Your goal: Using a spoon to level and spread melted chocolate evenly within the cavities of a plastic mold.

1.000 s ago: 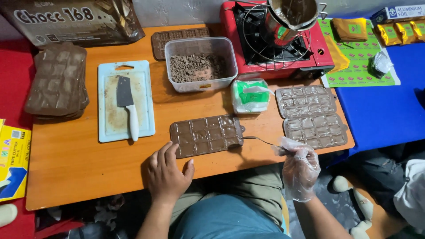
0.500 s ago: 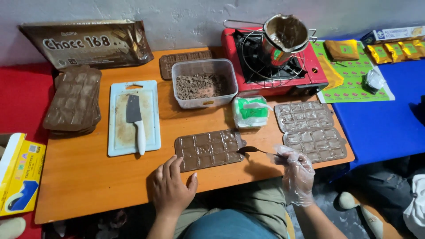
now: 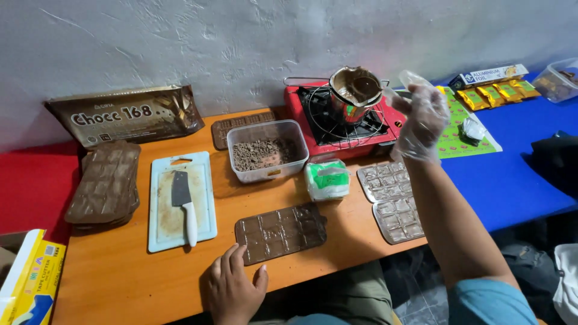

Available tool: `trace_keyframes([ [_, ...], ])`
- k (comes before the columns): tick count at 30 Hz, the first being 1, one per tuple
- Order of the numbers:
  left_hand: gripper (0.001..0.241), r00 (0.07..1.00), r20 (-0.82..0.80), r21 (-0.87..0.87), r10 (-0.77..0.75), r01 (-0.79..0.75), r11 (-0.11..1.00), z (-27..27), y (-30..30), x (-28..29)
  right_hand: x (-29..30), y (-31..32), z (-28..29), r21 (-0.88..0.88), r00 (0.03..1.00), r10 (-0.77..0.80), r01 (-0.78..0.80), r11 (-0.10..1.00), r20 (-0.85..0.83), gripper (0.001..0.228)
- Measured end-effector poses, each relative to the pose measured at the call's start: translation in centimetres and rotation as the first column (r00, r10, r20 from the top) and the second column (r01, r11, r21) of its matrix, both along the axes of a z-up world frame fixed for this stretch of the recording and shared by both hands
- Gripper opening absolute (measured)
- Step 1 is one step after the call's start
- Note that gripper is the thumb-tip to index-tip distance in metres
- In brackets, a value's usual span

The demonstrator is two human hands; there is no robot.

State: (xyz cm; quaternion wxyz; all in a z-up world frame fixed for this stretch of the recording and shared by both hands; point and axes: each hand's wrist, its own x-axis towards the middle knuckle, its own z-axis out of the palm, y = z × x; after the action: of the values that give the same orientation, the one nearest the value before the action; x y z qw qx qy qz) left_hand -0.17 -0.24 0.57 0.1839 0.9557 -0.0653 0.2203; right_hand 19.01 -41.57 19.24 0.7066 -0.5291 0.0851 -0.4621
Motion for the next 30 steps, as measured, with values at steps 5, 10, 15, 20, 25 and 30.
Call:
trace_keyframes([
  [5,0.061,0.986,-0.168,-0.012,0.009,-0.011,1.000,-0.6,0.1,0.1,7.6,-1.6,-3.0,0.007,0.997,0.037,-0.037,0.999,-0.070,0.009],
  [10,0.056,0.999,-0.034,-0.020,-0.024,0.023,1.000,0.6,0.1,0.0,5.0,0.0,-2.2,-0.253,0.930,-0.026,-0.073,0.965,-0.368,0.016],
  [15,0.056,0.998,-0.056,-0.026,-0.022,0.020,0.999,0.3,0.1,0.1,-2.3,0.8,-1.8,-0.690,0.821,-0.375,-0.032,0.723,-0.431,0.041],
  [20,0.055,0.999,-0.042,0.002,-0.025,0.025,1.000,0.6,0.1,0.0,-10.8,6.8,-4.0,-0.699,0.904,-0.152,-0.193,0.689,-0.399,0.017],
  [25,0.056,0.999,-0.040,-0.016,-0.017,0.017,1.000,1.1,0.0,0.0,-12.9,7.6,-12.0,-0.703,0.687,-0.313,-0.403,0.586,-0.655,0.035],
  [30,0.060,0.992,-0.010,-0.189,-0.128,0.124,0.974,1.3,0.3,1.0,-15.8,10.3,-15.1,-0.823,0.689,-0.465,-0.378,0.423,-0.556,0.058],
])
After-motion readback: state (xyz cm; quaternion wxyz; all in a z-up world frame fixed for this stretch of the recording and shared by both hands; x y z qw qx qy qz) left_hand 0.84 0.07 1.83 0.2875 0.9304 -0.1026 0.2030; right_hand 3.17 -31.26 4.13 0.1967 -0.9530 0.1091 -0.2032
